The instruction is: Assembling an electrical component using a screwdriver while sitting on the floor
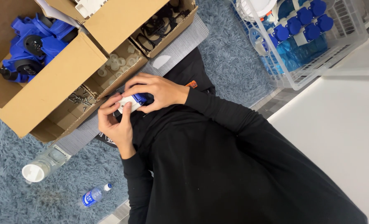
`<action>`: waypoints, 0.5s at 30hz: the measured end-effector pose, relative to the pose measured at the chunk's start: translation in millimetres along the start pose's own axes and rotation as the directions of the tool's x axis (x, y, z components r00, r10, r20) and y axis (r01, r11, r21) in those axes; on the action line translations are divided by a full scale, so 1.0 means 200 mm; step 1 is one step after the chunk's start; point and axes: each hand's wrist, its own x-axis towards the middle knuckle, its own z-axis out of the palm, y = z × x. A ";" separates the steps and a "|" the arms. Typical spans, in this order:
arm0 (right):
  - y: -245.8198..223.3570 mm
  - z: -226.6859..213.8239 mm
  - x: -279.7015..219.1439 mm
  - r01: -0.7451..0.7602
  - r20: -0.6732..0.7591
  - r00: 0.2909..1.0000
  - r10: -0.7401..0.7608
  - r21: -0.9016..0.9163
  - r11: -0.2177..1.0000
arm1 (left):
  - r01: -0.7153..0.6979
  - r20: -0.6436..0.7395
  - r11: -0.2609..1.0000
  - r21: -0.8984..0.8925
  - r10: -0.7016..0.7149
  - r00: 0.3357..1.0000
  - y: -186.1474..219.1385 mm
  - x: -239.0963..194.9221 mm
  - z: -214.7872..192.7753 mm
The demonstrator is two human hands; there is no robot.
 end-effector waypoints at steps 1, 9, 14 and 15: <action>0.00 0.00 0.00 0.000 0.000 1.000 0.000 0.001 1.000 | 0.000 -0.001 1.000 0.000 0.000 1.000 0.01 0.01 0.02; 0.00 0.00 0.00 0.020 -0.023 1.000 -0.019 0.025 0.999 | -0.092 0.048 0.988 0.127 0.087 0.995 0.06 0.02 0.03; 0.03 0.01 0.00 0.032 -0.032 0.999 -0.031 0.024 0.999 | -0.120 0.157 0.974 0.191 0.090 0.983 0.16 0.05 -0.01; 0.03 0.02 -0.01 0.030 -0.034 0.999 -0.029 0.023 0.999 | -0.113 0.164 0.976 0.186 0.083 0.983 0.17 0.05 -0.01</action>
